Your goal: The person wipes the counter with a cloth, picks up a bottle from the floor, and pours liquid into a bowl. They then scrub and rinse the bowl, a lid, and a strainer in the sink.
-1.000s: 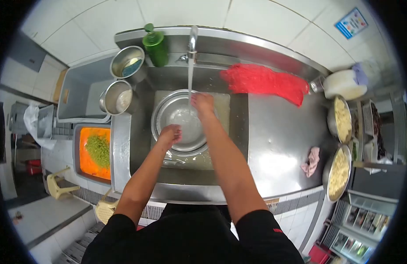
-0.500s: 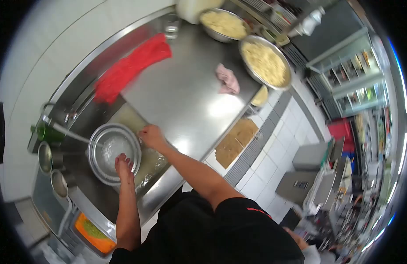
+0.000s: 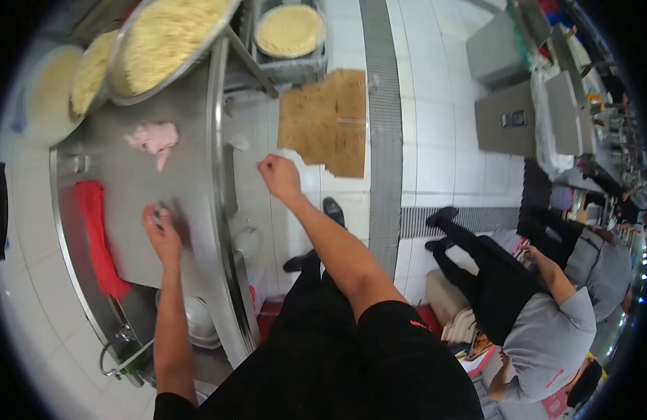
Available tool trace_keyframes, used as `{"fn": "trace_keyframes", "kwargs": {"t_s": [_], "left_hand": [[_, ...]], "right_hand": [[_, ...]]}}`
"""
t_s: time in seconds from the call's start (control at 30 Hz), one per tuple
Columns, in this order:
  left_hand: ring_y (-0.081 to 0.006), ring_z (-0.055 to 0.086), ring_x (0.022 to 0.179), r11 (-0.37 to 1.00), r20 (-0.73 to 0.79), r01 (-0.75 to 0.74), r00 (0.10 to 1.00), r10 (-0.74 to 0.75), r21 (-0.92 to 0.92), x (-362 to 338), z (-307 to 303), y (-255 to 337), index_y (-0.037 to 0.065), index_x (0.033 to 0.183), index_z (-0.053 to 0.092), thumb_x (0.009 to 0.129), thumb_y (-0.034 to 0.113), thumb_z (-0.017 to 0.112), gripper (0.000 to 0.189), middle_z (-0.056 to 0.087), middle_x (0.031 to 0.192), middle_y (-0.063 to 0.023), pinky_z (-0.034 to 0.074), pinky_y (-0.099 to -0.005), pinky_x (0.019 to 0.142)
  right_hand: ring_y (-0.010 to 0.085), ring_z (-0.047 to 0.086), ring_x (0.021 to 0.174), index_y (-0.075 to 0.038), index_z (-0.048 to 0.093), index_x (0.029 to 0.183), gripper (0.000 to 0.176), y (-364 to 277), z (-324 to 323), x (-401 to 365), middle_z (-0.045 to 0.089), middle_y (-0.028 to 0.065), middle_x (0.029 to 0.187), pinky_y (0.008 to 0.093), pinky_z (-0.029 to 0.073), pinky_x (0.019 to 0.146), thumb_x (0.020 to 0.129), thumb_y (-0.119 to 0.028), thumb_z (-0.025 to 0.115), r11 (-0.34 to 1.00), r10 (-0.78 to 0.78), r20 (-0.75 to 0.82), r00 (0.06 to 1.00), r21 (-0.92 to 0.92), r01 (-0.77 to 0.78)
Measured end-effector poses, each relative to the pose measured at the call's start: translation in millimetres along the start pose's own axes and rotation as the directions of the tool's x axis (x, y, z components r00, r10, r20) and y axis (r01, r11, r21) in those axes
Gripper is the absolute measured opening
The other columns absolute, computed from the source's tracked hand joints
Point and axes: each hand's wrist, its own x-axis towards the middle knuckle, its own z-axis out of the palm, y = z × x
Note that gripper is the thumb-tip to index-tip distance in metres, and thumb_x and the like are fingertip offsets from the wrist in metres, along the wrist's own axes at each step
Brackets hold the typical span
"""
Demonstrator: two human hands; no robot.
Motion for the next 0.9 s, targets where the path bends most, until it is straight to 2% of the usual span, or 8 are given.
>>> {"fn": "trace_keyframes", "kwargs": {"t_s": [0.13, 0.3, 0.4, 0.47, 0.6, 0.67, 0.73, 0.9], "left_hand": [[-0.0335, 0.044, 0.120, 0.979, 0.043, -0.042, 0.998, 0.034, 0.198, 27, 32, -11, -0.005, 0.125, 0.050, 0.098, 0.023, 0.052, 0.039, 0.048, 0.129, -0.0201, 0.032, -0.0402, 0.107], [-0.0301, 0.042, 0.124, 0.951, 0.057, 0.080, 0.993, -0.101, 0.297, 25, 42, -10, -0.002, 0.132, 0.045, 0.102, 0.029, 0.044, 0.043, 0.047, 0.131, -0.0174, 0.030, -0.0392, 0.107], [-0.0303, 0.041, 0.126, 0.931, 0.090, 0.174, 0.973, -0.213, 0.321, 25, 42, 4, -0.002, 0.135, 0.042, 0.102, 0.031, 0.042, 0.047, 0.043, 0.135, -0.0182, 0.029, -0.0388, 0.108], [-0.0298, 0.040, 0.127, 0.908, 0.099, 0.168, 0.970, -0.221, 0.383, 25, 38, -5, -0.002, 0.137, 0.039, 0.103, 0.034, 0.039, 0.050, 0.041, 0.137, -0.0183, 0.029, -0.0380, 0.108], [-0.0281, 0.039, 0.126, 0.906, 0.098, 0.239, 0.952, -0.289, 0.349, 26, 47, 17, -0.003, 0.138, 0.038, 0.104, 0.037, 0.033, 0.053, 0.041, 0.136, -0.0173, 0.027, -0.0376, 0.109], [-0.0279, 0.038, 0.127, 0.907, 0.170, 0.048, 0.977, -0.130, 0.418, 27, 53, 21, -0.004, 0.137, 0.038, 0.104, 0.038, 0.033, 0.054, 0.041, 0.136, -0.0173, 0.026, -0.0376, 0.109], [-0.0280, 0.039, 0.127, 0.903, 0.145, 0.088, 0.976, -0.163, 0.420, 26, 53, 19, -0.004, 0.136, 0.039, 0.103, 0.039, 0.033, 0.055, 0.041, 0.136, -0.0172, 0.026, -0.0375, 0.109], [-0.0260, 0.041, 0.123, 0.893, 0.046, 0.200, 0.970, -0.238, 0.402, 26, 49, 11, -0.004, 0.136, 0.040, 0.103, 0.039, 0.035, 0.055, 0.043, 0.134, -0.0158, 0.028, -0.0358, 0.107]], "right_hand": [[0.0381, 0.064, 0.088, -0.007, 0.069, 0.086, 0.019, 158, -3, 46, 0.067, 0.0208, 0.086, 0.0452, 0.050, 0.078, 0.083, -0.025, 0.063, 0.993, 0.109, -0.166, 0.980, -0.029, -0.115], [0.0366, 0.065, 0.093, -0.007, 0.070, 0.091, 0.022, 309, -55, 52, 0.068, 0.0207, 0.100, 0.0445, 0.051, 0.083, 0.084, -0.025, 0.059, 0.808, 0.569, 0.117, 0.814, -0.261, -0.528], [0.0396, 0.064, 0.099, -0.007, 0.068, 0.100, 0.022, 423, -70, 28, 0.068, 0.0215, 0.100, 0.0461, 0.049, 0.089, 0.084, -0.019, 0.057, 0.857, 0.372, 0.050, 0.927, -0.402, -0.322], [0.0393, 0.064, 0.100, -0.008, 0.068, 0.102, 0.024, 412, -87, 32, 0.068, 0.0210, 0.102, 0.0456, 0.049, 0.090, 0.083, -0.018, 0.058, 0.725, 0.588, 0.024, 0.808, -0.459, -0.514], [0.0374, 0.064, 0.101, -0.009, 0.068, 0.106, 0.027, 445, -73, 44, 0.068, 0.0209, 0.103, 0.0433, 0.049, 0.090, 0.082, -0.019, 0.061, 0.737, 0.588, 0.087, 0.804, -0.467, -0.488], [0.0367, 0.065, 0.100, -0.010, 0.069, 0.104, 0.027, 456, -53, 50, 0.068, 0.0198, 0.102, 0.0418, 0.050, 0.089, 0.081, -0.023, 0.064, 0.792, 0.562, 0.143, 0.814, -0.376, -0.481], [0.0267, 0.069, 0.080, -0.006, 0.069, 0.101, 0.024, 441, -25, 62, 0.071, 0.0132, 0.088, 0.0367, 0.053, 0.076, 0.081, -0.020, 0.066, 0.810, 0.541, 0.158, 0.826, -0.361, -0.462], [0.0359, 0.066, 0.092, -0.010, 0.070, 0.100, 0.026, 354, 28, 102, 0.070, 0.0182, 0.094, 0.0394, 0.051, 0.085, 0.081, -0.027, 0.063, 0.900, 0.431, 0.327, 0.841, -0.220, -0.375]]}}
